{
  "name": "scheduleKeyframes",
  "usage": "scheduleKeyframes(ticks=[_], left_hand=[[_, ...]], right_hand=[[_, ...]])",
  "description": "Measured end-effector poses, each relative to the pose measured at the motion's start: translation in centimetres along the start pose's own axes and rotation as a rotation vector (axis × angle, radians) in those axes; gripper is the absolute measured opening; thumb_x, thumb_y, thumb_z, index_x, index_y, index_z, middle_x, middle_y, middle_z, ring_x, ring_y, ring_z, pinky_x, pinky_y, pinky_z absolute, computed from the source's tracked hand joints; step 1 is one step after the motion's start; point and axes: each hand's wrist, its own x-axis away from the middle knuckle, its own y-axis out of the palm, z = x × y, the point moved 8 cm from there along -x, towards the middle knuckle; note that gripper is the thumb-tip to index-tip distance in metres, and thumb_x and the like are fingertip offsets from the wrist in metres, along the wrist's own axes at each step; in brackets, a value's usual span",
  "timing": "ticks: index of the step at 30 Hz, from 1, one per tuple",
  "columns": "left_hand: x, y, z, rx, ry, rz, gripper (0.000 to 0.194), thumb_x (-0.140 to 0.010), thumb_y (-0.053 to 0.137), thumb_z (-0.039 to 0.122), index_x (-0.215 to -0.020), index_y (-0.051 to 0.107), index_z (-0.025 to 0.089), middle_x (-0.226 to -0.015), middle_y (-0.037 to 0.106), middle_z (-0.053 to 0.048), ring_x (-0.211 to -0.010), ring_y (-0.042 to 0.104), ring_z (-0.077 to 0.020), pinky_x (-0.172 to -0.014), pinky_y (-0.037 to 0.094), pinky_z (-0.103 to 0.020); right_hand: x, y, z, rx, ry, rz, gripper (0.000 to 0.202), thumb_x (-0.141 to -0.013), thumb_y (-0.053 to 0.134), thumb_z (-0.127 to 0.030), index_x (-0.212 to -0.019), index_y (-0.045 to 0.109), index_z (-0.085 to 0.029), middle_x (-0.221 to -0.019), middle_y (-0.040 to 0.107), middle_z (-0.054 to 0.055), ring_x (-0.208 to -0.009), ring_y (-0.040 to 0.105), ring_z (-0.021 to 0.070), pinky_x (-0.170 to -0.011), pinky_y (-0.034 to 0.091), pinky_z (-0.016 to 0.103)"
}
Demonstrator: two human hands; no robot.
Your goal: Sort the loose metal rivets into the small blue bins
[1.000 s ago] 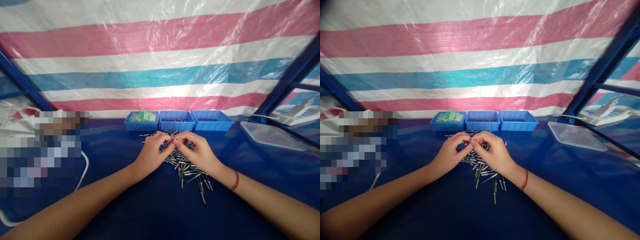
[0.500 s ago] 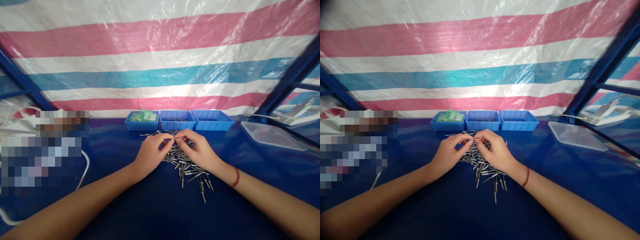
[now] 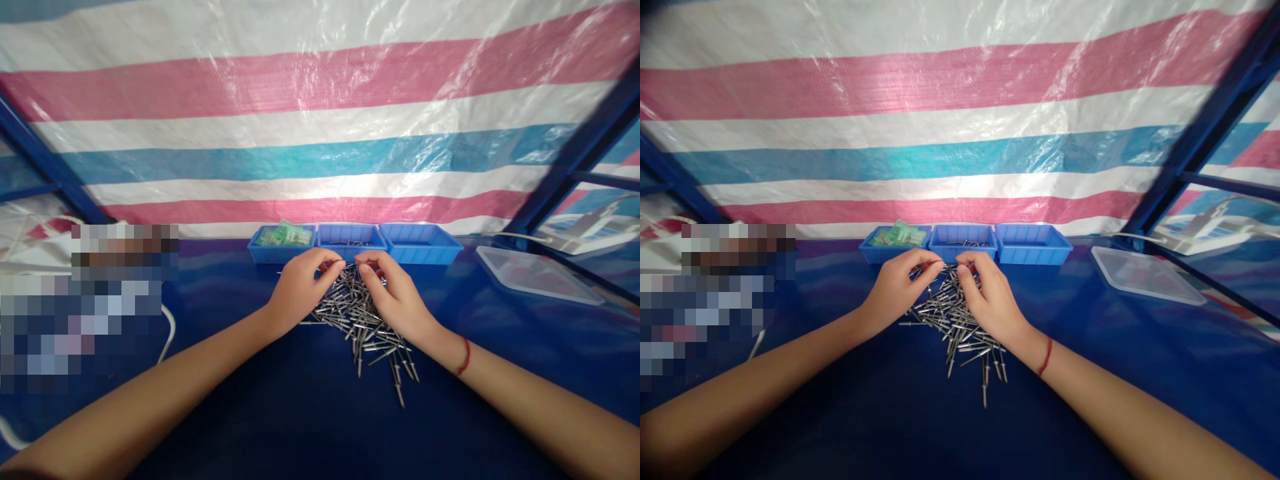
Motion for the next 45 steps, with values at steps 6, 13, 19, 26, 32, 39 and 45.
scheduleKeyframes(ticks=[6,13,19,26,32,39,45], left_hand=[[-5.4,0.4,-1.3,-0.092,0.011,0.145,0.013,-0.087,0.054,0.026,-0.084,0.062,0.016,-0.083,0.068,-0.002,-0.079,0.059,-0.0147,-0.076,0.044,-0.03],[-5.9,2.7,-2.5,-0.475,-0.033,-0.042,0.033,-0.086,0.052,0.028,-0.117,0.058,0.02,-0.108,0.063,-0.009,-0.102,0.049,-0.0297,-0.082,0.039,-0.045],[-0.7,3.6,-1.2,-0.236,0.167,-0.443,0.018,-0.087,0.049,0.021,-0.094,0.065,0.018,-0.092,0.067,-0.003,-0.088,0.057,-0.0174,-0.084,0.041,-0.032],[1.9,3.6,-0.1,-0.179,0.213,-0.563,0.019,-0.089,0.044,0.021,-0.093,0.063,0.02,-0.087,0.065,-0.001,-0.085,0.059,-0.015,-0.075,0.04,-0.027],[2.1,3.0,-0.3,-0.207,0.213,-0.623,0.005,-0.075,0.055,0.019,-0.079,0.058,0.019,-0.081,0.061,0.001,-0.079,0.056,-0.0148,-0.068,0.037,-0.025],[2.6,3.3,-0.6,-0.222,0.19,-0.682,0.012,-0.086,0.045,0.021,-0.083,0.057,0.02,-0.082,0.061,0.002,-0.075,0.057,-0.0132,-0.068,0.037,-0.025],[2.8,3.8,-0.8,-0.329,0.214,-0.621,0.016,-0.088,0.041,0.018,-0.094,0.055,0.02,-0.09,0.058,-0.002,-0.081,0.057,-0.0165,-0.068,0.039,-0.028]], right_hand=[[-0.4,-0.7,1.5,-0.039,0.06,0.066,0.019,-0.09,0.045,-0.034,-0.1,0.053,-0.02,-0.097,0.061,0.006,-0.083,0.057,0.017,-0.072,0.046,0.031],[-0.6,-0.9,1.8,-0.042,0.081,0.064,0.011,-0.084,0.046,-0.024,-0.092,0.053,-0.019,-0.088,0.061,0.004,-0.078,0.057,0.0161,-0.068,0.045,0.029],[-0.4,0.0,1.9,0.001,0.07,-0.005,0.016,-0.072,0.044,-0.01,-0.081,0.055,-0.018,-0.08,0.061,0.003,-0.073,0.057,0.0157,-0.068,0.043,0.029],[-0.2,0.1,1.9,0.012,0.066,-0.01,0.014,-0.073,0.045,-0.012,-0.08,0.056,-0.019,-0.08,0.062,0.003,-0.074,0.058,0.0162,-0.067,0.043,0.029],[-0.2,0.2,1.6,0.015,0.067,-0.036,0.016,-0.073,0.044,-0.01,-0.079,0.056,-0.018,-0.078,0.062,0.002,-0.071,0.057,0.015,-0.065,0.043,0.028],[0.3,2.4,-0.8,0.151,-0.154,-0.339,0.021,-0.07,0.046,-0.004,-0.061,0.058,-0.018,-0.073,0.061,0.003,-0.076,0.053,0.0164,-0.072,0.039,0.031],[0.7,2.9,-0.7,0.261,-0.201,-0.411,0.011,-0.073,0.055,-0.013,-0.073,0.065,-0.019,-0.078,0.062,0.003,-0.077,0.05,0.0166,-0.073,0.037,0.032]])
